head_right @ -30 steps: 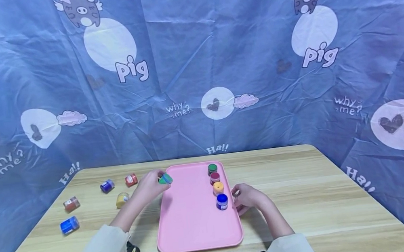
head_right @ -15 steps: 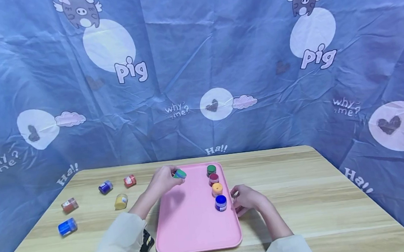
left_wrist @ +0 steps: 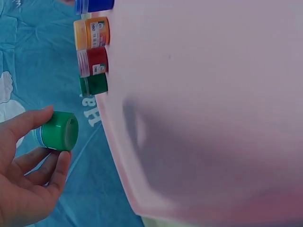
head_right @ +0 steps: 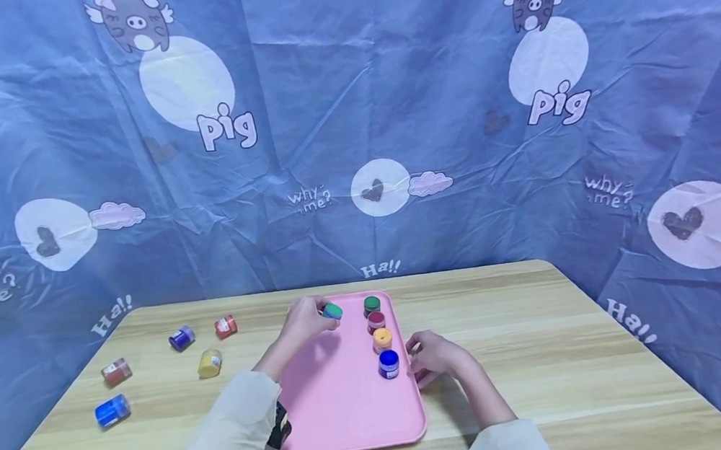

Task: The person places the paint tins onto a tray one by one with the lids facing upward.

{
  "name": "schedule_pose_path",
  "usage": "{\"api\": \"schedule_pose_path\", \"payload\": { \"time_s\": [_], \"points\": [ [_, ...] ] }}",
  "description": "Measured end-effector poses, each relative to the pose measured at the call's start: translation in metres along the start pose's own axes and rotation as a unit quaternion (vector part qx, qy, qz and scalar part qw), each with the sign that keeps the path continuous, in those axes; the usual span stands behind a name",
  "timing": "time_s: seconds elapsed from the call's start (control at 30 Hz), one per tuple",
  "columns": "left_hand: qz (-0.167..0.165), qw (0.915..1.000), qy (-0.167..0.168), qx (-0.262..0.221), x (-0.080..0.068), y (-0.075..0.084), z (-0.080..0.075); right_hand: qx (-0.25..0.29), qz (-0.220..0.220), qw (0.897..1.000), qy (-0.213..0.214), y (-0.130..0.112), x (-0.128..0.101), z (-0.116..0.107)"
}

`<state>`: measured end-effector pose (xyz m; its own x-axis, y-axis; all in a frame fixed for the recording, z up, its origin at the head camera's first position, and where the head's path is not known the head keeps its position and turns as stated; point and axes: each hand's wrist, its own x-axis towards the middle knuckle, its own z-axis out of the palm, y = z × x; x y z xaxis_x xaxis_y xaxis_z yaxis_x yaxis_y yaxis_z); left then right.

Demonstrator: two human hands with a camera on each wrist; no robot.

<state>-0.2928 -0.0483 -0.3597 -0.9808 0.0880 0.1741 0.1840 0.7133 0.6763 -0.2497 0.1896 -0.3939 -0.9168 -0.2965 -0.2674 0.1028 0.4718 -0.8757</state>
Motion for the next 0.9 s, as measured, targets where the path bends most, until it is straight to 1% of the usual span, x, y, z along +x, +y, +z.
{"api": "schedule_pose_path", "payload": {
  "time_s": [0.1,0.23,0.33,0.4,0.53,0.77,0.9],
  "points": [
    [-0.008,0.9999,-0.006,-0.013,0.003,-0.001,0.007,0.002,-0.002,1.0,0.0,0.001,0.001,0.001],
    [-0.006,0.9995,-0.02,-0.025,0.007,-0.004,0.013,0.0,0.001,1.0,0.0,-0.001,0.0,0.002],
    [-0.005,0.9995,-0.028,-0.016,0.011,-0.004,0.017,0.0,0.002,1.0,0.001,-0.002,0.0,0.003],
    [-0.01,0.9992,-0.036,-0.01,0.013,-0.004,0.02,-0.001,0.004,1.0,0.005,-0.003,0.0,0.003],
    [-0.016,0.9987,-0.049,0.002,0.015,-0.004,0.024,-0.002,0.001,1.0,0.005,-0.003,0.001,0.003],
    [-0.008,0.9981,-0.062,-0.004,0.017,-0.007,0.031,0.001,0.004,1.0,0.008,-0.002,0.002,0.003],
    [-0.004,0.9976,-0.068,0.011,0.019,-0.009,0.034,0.004,0.003,1.0,0.007,-0.001,0.003,0.003]
  ]
}}
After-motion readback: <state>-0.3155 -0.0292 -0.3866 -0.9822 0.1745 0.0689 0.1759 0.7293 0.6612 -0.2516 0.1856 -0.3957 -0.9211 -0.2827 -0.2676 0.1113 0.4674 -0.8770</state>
